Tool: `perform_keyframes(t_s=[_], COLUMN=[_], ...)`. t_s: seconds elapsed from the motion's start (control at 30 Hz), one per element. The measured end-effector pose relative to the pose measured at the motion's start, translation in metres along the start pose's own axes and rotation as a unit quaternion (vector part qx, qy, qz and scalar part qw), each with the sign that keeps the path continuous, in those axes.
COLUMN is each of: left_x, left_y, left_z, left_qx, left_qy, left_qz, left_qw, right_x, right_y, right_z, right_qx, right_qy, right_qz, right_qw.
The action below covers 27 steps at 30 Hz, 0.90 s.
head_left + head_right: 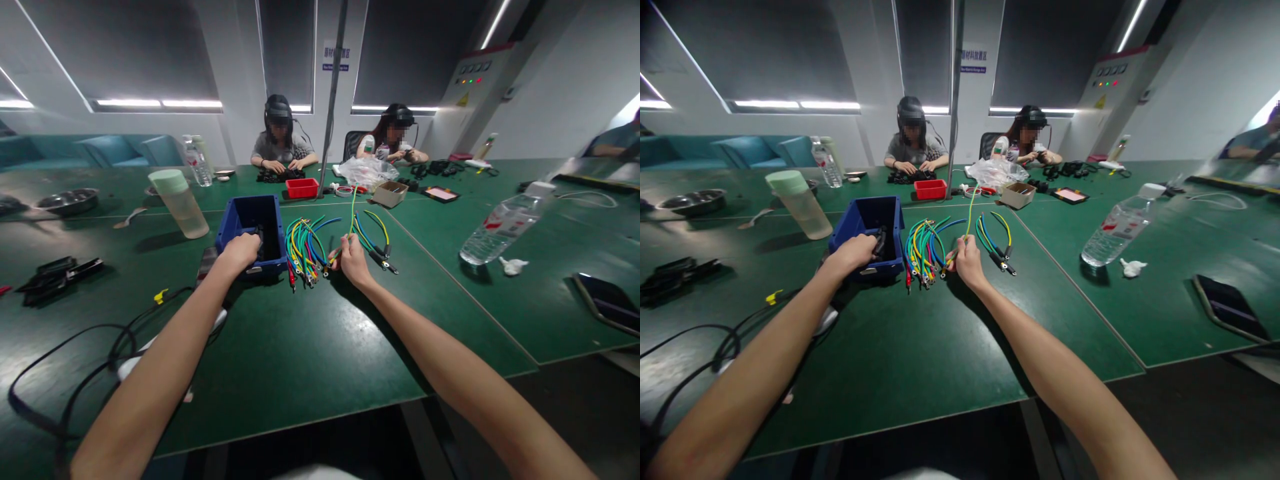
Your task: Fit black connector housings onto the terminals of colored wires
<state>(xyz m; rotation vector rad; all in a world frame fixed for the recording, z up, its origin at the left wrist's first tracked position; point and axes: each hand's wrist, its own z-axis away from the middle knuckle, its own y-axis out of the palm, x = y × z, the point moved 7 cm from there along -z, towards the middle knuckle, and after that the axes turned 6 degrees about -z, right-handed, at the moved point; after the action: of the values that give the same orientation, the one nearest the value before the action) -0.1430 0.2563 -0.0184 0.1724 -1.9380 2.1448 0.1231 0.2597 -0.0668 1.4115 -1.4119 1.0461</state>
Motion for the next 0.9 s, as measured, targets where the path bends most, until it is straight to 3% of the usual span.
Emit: perform_keyframes(t_s=[0.37, 0.53, 0.67, 0.8, 0.9], left_x=[-0.004, -0.003, -0.002, -0.005, -0.017], left_y=[-0.010, -0.030, -0.048, -0.060, -0.062], left_z=[-0.001, 0.008, 0.015, 0.028, 0.048], left_qx=[-0.051, -0.110, -0.171, -0.247, -0.317], left_qy=[-0.021, -0.072, -0.097, -0.092, -0.091], left_qz=[0.002, 0.022, 0.104, 0.238, 0.371], left_qw=[0.998, 0.991, 0.975, 0.935, 0.868], right_x=[0.007, 0.006, 0.007, 0.010, 0.010], right_y=[-0.002, 0.000, 0.002, 0.001, 0.001], right_z=[0.000, 0.001, 0.003, 0.004, 0.004], right_qx=[-0.001, 0.020, 0.033, 0.029, 0.023], right_qy=[-0.033, -0.028, -0.035, -0.055, -0.056], right_qz=[0.048, 0.044, 0.059, 0.088, 0.095], right_qw=[0.998, 0.998, 0.997, 0.994, 0.994])
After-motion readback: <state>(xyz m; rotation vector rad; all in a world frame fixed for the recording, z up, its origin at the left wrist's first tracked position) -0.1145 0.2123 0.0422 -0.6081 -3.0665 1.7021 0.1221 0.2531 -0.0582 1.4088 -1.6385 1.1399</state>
